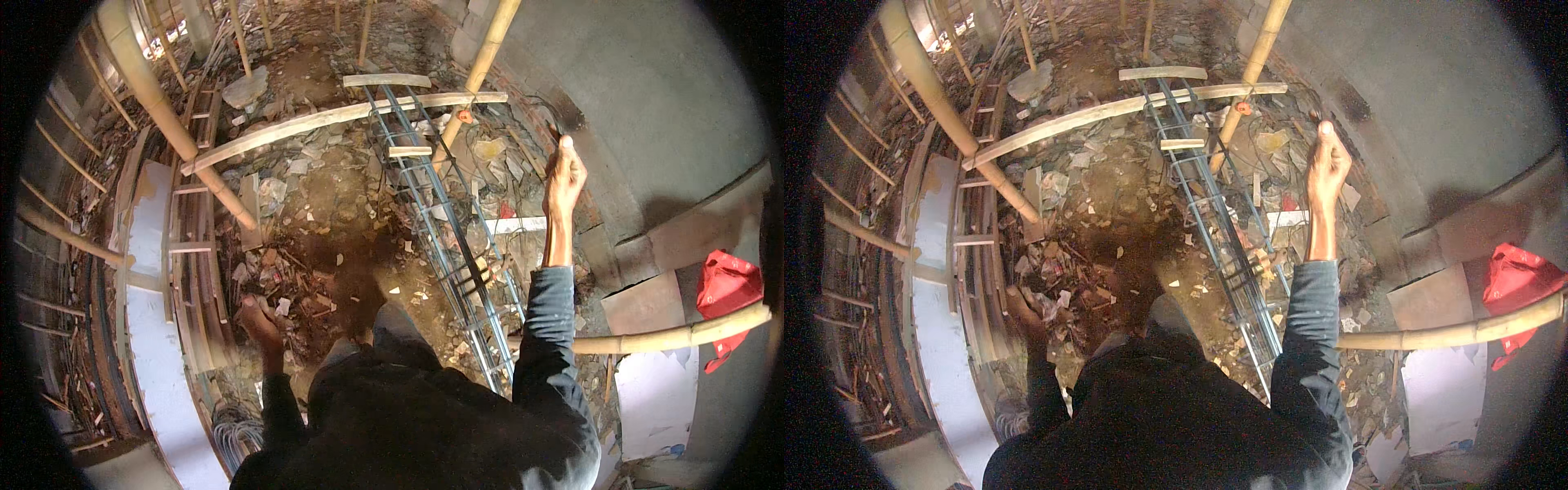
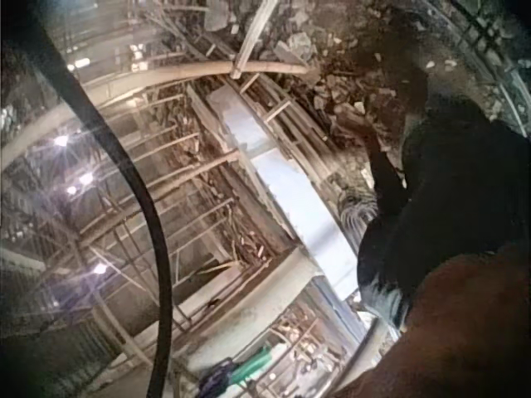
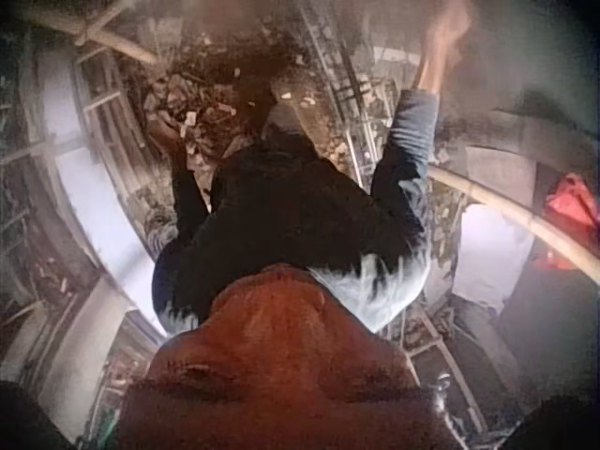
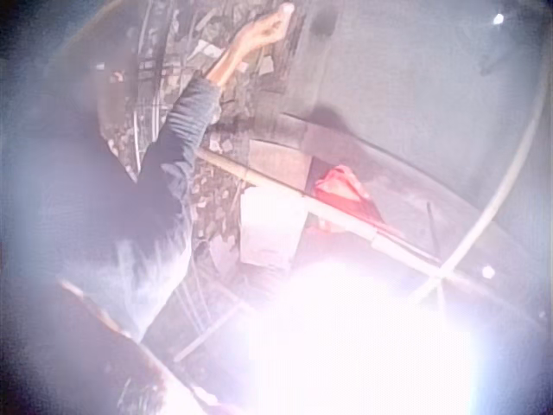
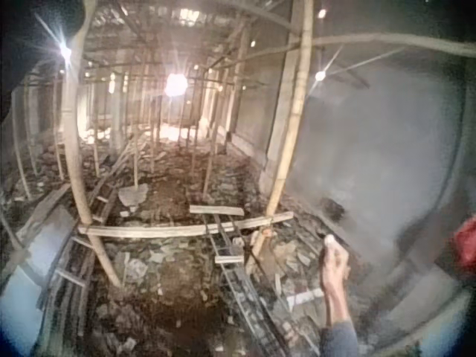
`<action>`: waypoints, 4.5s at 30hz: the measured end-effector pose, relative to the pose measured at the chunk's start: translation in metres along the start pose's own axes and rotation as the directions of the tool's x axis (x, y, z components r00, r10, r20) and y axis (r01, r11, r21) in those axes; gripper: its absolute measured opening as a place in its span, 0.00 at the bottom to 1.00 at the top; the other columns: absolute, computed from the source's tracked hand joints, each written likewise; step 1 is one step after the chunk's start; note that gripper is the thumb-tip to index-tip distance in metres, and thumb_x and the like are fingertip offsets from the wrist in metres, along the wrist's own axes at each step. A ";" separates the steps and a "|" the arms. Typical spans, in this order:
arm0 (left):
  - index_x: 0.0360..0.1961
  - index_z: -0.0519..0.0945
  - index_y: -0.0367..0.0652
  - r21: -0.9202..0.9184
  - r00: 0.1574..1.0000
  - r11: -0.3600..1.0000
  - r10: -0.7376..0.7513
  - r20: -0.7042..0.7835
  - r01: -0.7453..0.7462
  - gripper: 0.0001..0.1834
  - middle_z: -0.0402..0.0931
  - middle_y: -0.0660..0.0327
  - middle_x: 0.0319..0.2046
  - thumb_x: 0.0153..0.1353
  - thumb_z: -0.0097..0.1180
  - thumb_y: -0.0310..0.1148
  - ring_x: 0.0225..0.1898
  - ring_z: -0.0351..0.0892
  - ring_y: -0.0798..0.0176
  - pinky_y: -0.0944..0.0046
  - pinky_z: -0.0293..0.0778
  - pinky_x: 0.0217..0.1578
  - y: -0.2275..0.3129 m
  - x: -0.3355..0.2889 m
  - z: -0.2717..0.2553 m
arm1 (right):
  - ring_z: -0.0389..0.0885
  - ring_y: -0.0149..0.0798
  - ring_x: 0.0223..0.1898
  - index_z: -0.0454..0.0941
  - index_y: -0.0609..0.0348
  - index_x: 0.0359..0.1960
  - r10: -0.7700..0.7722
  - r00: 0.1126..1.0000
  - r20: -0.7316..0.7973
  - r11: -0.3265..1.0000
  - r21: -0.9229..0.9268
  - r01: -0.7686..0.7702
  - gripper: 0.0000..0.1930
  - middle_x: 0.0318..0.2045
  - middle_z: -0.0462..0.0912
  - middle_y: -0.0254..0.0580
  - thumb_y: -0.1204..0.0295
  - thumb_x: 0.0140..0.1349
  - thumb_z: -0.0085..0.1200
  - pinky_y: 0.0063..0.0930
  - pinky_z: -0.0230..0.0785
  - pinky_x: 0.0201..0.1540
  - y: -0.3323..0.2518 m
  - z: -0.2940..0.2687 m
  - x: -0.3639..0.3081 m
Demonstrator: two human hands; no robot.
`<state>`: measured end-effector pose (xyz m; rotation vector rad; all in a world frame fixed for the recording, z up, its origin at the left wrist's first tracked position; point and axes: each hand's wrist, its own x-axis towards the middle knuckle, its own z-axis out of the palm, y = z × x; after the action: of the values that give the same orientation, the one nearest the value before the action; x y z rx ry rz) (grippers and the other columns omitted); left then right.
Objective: The person assembles a rebar cage by tying steel bars together with wire. They use pliers to twist and secure the wire at multiple intersections along the cage structure.
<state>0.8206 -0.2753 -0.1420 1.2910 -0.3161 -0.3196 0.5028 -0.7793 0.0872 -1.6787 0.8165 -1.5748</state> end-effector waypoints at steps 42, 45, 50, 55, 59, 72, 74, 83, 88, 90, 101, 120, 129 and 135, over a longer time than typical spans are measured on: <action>0.43 0.81 0.36 0.694 0.927 0.717 -0.216 0.306 -0.062 0.11 0.79 0.55 0.30 0.72 0.51 0.33 0.31 0.75 0.61 0.59 0.74 0.36 -0.122 0.421 0.253 | 0.87 0.58 0.46 0.85 0.57 0.52 0.434 0.899 0.052 0.471 -0.864 -0.178 0.24 0.42 0.88 0.57 0.50 0.77 0.47 0.53 0.79 0.48 0.607 0.303 0.232; 0.44 0.82 0.35 0.730 0.864 0.683 -0.361 0.350 -0.011 0.11 0.78 0.56 0.29 0.72 0.51 0.32 0.30 0.74 0.64 0.60 0.73 0.33 -0.122 0.452 0.260 | 0.79 0.70 0.56 0.78 0.59 0.62 0.367 0.926 -0.089 0.518 -0.807 -0.283 0.28 0.53 0.83 0.67 0.49 0.75 0.50 0.59 0.72 0.60 0.591 0.305 0.223; 0.50 0.81 0.35 0.582 0.725 0.803 -0.325 0.607 -0.127 0.13 0.77 0.58 0.29 0.72 0.49 0.30 0.30 0.73 0.65 0.59 0.72 0.33 -0.111 0.496 0.273 | 0.78 0.66 0.60 0.73 0.59 0.68 0.219 0.958 -0.185 0.475 -0.837 -0.270 0.31 0.60 0.80 0.62 0.51 0.72 0.59 0.55 0.67 0.66 0.537 0.307 0.197; 0.48 0.82 0.36 0.473 0.596 0.864 -0.291 0.748 -0.172 0.13 0.82 0.55 0.37 0.76 0.51 0.35 0.38 0.80 0.60 0.59 0.76 0.42 -0.110 0.526 0.298 | 0.79 0.63 0.59 0.74 0.69 0.66 0.209 0.972 -0.111 0.431 -0.881 -0.193 0.31 0.56 0.83 0.61 0.57 0.71 0.62 0.50 0.69 0.64 0.447 0.306 0.120; 0.49 0.81 0.36 0.379 0.421 0.899 -0.263 0.868 -0.220 0.11 0.82 0.57 0.37 0.76 0.50 0.30 0.37 0.82 0.60 0.60 0.79 0.41 -0.107 0.535 0.328 | 0.89 0.48 0.44 0.83 0.63 0.59 0.438 0.885 -0.161 0.571 -0.710 -0.412 0.22 0.41 0.90 0.53 0.61 0.69 0.65 0.38 0.78 0.50 0.365 0.327 0.056; 0.47 0.81 0.40 0.271 0.367 0.934 -0.343 0.865 0.233 0.10 0.73 0.69 0.33 0.79 0.49 0.33 0.31 0.68 0.76 0.73 0.65 0.33 -0.075 0.457 0.410 | 0.79 0.32 0.49 0.78 0.69 0.63 0.636 0.765 -0.103 0.771 0.122 -0.625 0.23 0.47 0.84 0.40 0.59 0.82 0.48 0.31 0.73 0.57 0.185 0.413 -0.046; 0.48 0.81 0.43 0.299 0.305 0.883 -0.415 0.857 0.362 0.09 0.65 0.77 0.29 0.79 0.52 0.36 0.28 0.58 0.81 0.73 0.57 0.28 -0.070 0.435 0.423 | 0.78 0.31 0.49 0.77 0.68 0.65 0.620 0.760 -0.193 0.784 0.187 -0.592 0.24 0.48 0.84 0.39 0.59 0.83 0.47 0.30 0.72 0.57 0.174 0.402 -0.045; 0.47 0.78 0.44 0.392 0.066 0.866 -0.431 0.900 0.310 0.11 0.58 0.77 0.21 0.79 0.54 0.40 0.20 0.53 0.81 0.73 0.49 0.20 -0.064 0.338 0.453 | 0.79 0.38 0.53 0.69 0.66 0.73 0.318 0.835 -0.450 0.867 -0.219 -0.448 0.26 0.61 0.79 0.52 0.62 0.82 0.48 0.37 0.72 0.61 0.138 0.295 -0.056; 0.53 0.77 0.44 0.487 -0.022 0.829 -0.501 0.865 0.275 0.12 0.61 0.76 0.24 0.78 0.56 0.39 0.23 0.57 0.80 0.74 0.55 0.23 -0.075 0.291 0.454 | 0.79 0.55 0.58 0.69 0.62 0.74 0.532 0.809 -0.248 0.770 -0.255 -0.585 0.27 0.60 0.78 0.58 0.66 0.76 0.52 0.47 0.69 0.65 0.125 0.238 -0.076; 0.47 0.79 0.42 0.503 -0.002 0.819 -0.523 0.852 0.276 0.08 0.65 0.74 0.25 0.78 0.52 0.35 0.23 0.60 0.79 0.73 0.59 0.22 -0.072 0.276 0.454 | 0.77 0.56 0.63 0.66 0.61 0.75 0.500 0.814 -0.296 0.805 -0.187 -0.563 0.29 0.64 0.77 0.59 0.63 0.77 0.52 0.47 0.66 0.69 0.120 0.230 -0.088; 0.52 0.75 0.41 0.041 0.205 0.710 -0.257 0.944 0.703 0.12 0.52 0.74 0.20 0.77 0.53 0.39 0.17 0.47 0.78 0.71 0.47 0.16 -0.023 0.329 0.523 | 0.88 0.60 0.47 0.76 0.61 0.65 0.558 0.829 -0.036 0.821 -0.119 -0.558 0.24 0.45 0.89 0.60 0.58 0.75 0.57 0.48 0.80 0.50 0.101 0.285 -0.152; 0.57 0.72 0.49 0.535 -0.307 0.835 -0.480 0.822 0.126 0.14 0.84 0.51 0.38 0.81 0.47 0.45 0.36 0.88 0.56 0.58 0.87 0.32 -0.110 0.424 0.512 | 0.76 0.40 0.40 0.83 0.47 0.31 0.271 0.914 0.303 0.543 -0.832 0.115 0.16 0.30 0.77 0.34 0.50 0.55 0.65 0.42 0.62 0.44 0.032 0.344 -0.178; 0.44 0.72 0.53 0.673 -0.413 0.610 -0.533 0.739 0.418 0.11 0.81 0.60 0.32 0.83 0.41 0.44 0.18 0.59 0.76 0.74 0.50 0.17 -0.057 0.331 0.473 | 0.78 0.43 0.43 0.83 0.52 0.35 -0.062 0.892 0.448 0.813 -0.495 0.305 0.15 0.34 0.82 0.36 0.54 0.60 0.60 0.43 0.64 0.48 0.088 0.392 -0.156; 0.42 0.72 0.53 0.551 -0.193 0.679 -0.532 0.825 0.485 0.14 0.74 0.65 0.24 0.83 0.40 0.46 0.14 0.56 0.75 0.72 0.52 0.15 -0.048 0.296 0.453 | 0.79 0.45 0.43 0.85 0.50 0.34 0.003 0.857 0.515 0.819 -0.493 0.294 0.13 0.33 0.84 0.36 0.56 0.58 0.61 0.44 0.64 0.48 0.078 0.364 -0.174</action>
<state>0.9058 -0.8058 -0.0617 0.9257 -0.9661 -2.0844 0.8550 -0.6576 -0.0871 -2.4926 0.9308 -0.9364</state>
